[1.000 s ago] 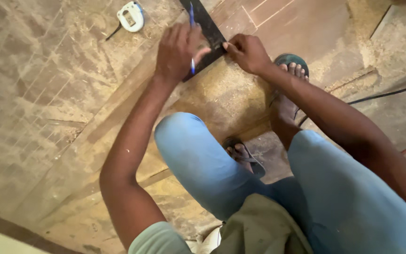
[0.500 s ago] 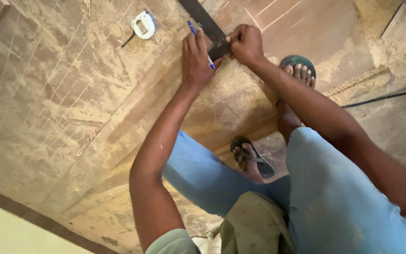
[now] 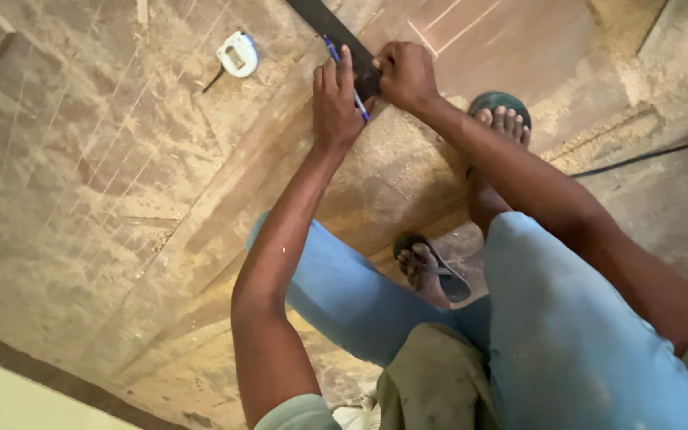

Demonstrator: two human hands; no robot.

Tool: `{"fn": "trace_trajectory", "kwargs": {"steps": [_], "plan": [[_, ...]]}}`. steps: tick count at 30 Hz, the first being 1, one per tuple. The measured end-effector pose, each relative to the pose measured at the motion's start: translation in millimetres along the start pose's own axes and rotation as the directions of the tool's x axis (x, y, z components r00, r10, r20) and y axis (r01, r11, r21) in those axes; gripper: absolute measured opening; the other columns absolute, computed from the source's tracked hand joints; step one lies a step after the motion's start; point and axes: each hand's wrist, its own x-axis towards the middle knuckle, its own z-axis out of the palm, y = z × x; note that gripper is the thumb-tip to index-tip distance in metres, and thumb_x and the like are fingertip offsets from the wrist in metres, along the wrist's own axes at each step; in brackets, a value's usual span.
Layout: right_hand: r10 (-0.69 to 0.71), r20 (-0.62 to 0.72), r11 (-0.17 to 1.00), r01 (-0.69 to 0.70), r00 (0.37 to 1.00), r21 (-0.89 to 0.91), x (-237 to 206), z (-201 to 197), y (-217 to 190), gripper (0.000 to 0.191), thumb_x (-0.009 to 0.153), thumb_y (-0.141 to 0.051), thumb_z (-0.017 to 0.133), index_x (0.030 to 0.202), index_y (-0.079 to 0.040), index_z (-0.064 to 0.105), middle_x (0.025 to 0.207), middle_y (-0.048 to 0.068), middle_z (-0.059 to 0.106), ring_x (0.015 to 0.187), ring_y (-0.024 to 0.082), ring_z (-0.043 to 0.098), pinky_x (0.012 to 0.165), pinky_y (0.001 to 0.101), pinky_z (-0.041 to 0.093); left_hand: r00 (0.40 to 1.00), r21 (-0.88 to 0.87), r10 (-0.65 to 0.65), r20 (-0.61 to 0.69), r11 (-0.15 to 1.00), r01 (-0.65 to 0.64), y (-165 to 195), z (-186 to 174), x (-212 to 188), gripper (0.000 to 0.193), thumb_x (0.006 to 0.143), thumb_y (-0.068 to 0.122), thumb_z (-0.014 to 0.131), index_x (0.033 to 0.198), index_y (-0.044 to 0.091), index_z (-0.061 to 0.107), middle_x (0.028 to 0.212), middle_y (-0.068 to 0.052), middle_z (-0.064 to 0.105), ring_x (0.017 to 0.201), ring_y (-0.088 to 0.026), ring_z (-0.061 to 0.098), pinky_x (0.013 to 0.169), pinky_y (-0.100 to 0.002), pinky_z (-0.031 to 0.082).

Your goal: The person measures and marks wooden pieces using a tape measure, a square tool, and a pen while working on the floor, while another person assists by holding the wood and cutting it with a circular saw.

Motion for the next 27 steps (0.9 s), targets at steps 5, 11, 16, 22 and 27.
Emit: {"fn": "trace_trajectory", "kwargs": {"steps": [5,11,16,22,27], "plan": [[0.182,0.048,0.977,-0.186,0.982,0.108,-3,-36,23,0.008,0.092,-0.007,0.075,0.09,0.001,0.076,0.076,0.021,0.07,0.062,0.028,0.068,0.06,0.0432,0.053,1.0,0.056,-0.024,-0.018,0.998,0.025,38,20,21,0.083,0.081,0.025,0.082,0.15,-0.003,0.044,0.136,-0.028,0.051,0.124,-0.041,0.051,0.104,-0.049,0.047],[0.202,0.096,0.937,-0.22,0.975,0.27,2,-57,39,0.01,0.093,-0.008,0.073,0.089,0.002,0.074,0.077,0.021,0.069,0.063,0.028,0.07,0.059,0.0416,0.053,0.993,0.067,0.003,-0.115,0.998,0.005,61,24,34,0.083,0.083,0.021,0.082,0.152,0.002,0.041,0.136,-0.028,0.05,0.125,-0.044,0.05,0.108,-0.053,0.044],[0.131,-0.028,0.978,-0.125,0.991,0.167,2,-51,38,0.005,0.089,-0.003,0.073,0.087,0.001,0.076,0.081,0.022,0.07,0.069,0.035,0.069,0.065,0.0448,0.053,0.986,0.03,-0.006,-0.169,0.999,0.012,67,24,34,0.079,0.085,0.026,0.085,0.152,0.012,0.048,0.136,-0.025,0.051,0.125,-0.044,0.051,0.109,-0.053,0.044],[0.132,-0.145,0.967,-0.095,0.981,0.237,-1,-50,37,0.004,0.088,-0.002,0.073,0.088,0.001,0.075,0.085,0.022,0.07,0.078,0.038,0.069,0.069,0.047,0.053,0.981,-0.006,-0.047,-0.188,0.999,0.047,72,31,36,0.079,0.076,0.03,0.088,0.147,0.02,0.055,0.131,-0.023,0.054,0.122,-0.044,0.053,0.103,-0.053,0.047],[0.192,-0.174,0.94,-0.131,0.966,0.314,-5,-43,39,0.004,0.089,-0.001,0.07,0.089,0.001,0.073,0.085,0.021,0.071,0.077,0.038,0.069,0.069,0.0463,0.053,0.977,0.021,0.02,-0.212,1.0,-0.016,70,29,38,0.077,0.079,0.031,0.089,0.147,0.022,0.055,0.13,-0.022,0.053,0.121,-0.044,0.053,0.102,-0.053,0.047]]}}
